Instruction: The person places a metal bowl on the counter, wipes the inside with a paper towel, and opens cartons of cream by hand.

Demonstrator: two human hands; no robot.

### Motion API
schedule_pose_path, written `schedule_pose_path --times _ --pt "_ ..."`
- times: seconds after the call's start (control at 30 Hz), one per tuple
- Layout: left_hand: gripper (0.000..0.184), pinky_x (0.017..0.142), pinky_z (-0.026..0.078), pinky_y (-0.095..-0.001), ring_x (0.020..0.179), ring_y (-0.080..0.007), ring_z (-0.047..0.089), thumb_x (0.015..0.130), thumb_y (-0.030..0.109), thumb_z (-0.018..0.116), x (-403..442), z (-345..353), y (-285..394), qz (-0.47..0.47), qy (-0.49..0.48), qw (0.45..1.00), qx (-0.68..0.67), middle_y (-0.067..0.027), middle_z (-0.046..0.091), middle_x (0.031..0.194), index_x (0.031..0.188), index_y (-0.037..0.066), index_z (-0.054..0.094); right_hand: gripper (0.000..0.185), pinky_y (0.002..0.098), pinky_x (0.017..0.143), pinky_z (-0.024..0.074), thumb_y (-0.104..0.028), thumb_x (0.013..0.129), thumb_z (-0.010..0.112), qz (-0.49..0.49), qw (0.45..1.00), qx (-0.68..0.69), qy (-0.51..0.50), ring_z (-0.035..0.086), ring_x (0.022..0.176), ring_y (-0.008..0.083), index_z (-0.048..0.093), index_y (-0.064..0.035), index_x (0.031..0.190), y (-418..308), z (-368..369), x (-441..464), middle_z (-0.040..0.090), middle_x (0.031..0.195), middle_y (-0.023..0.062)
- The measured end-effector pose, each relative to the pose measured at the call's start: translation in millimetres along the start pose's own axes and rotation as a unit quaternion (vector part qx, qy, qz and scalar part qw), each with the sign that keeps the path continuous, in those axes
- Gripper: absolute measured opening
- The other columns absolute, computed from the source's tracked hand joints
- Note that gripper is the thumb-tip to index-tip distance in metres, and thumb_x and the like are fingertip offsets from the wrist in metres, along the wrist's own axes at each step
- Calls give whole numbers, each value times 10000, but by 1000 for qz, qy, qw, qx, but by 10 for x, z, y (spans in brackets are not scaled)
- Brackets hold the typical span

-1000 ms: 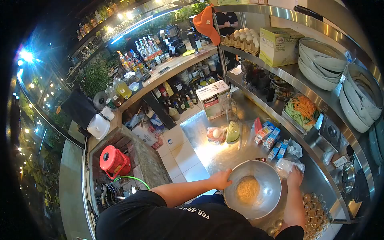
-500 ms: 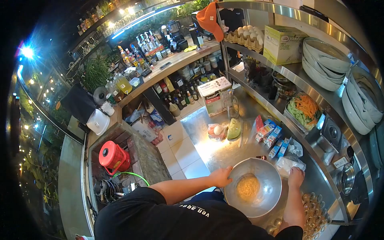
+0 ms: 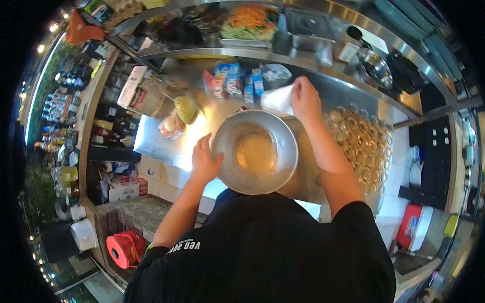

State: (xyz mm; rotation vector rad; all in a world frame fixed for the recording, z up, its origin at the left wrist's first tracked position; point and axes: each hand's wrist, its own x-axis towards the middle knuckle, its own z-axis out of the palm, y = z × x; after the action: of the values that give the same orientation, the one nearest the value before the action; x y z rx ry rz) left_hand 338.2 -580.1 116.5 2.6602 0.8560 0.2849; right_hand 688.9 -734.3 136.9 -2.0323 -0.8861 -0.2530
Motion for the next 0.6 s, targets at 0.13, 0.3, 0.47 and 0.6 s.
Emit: schedule_pose_path --times 0.13,0.3,0.47,0.6 --pt "620 1034 488 -507 1220 -410 595 846 157 783 237 -307 298 22 9 995 -99 -234 584 1358 1391 19 522 117 454 748 537 -157 993 601 64 998 2 16 713 844 370 623 -50 1035 -26 -147 274 700 928 190" --pt "599 966 529 -491 1170 -377 634 852 142 797 488 -290 565 24 -48 975 -214 -213 592 1377 1382 37 538 119 395 742 525 -168 976 617 187 965 170 65 695 856 243 653 -62 1017 95 -370 413 694 902 98" --pt "777 1052 501 -449 1353 -303 538 886 219 836 779 -197 958 7 -61 874 -482 -183 486 1528 1519 28 429 217 363 806 597 -180 987 532 341 762 543 -89 696 929 204 600 -77 1165 -104 -537 113 683 1020 73" --pt "900 1023 535 -440 1279 -293 623 834 355 889 1118 111 1237 -37 -24 789 -613 -230 586 1431 1507 -15 421 348 398 908 595 -199 997 467 349 649 651 -182 707 1047 235 588 -75 1299 -380 -514 -271 694 1191 120"
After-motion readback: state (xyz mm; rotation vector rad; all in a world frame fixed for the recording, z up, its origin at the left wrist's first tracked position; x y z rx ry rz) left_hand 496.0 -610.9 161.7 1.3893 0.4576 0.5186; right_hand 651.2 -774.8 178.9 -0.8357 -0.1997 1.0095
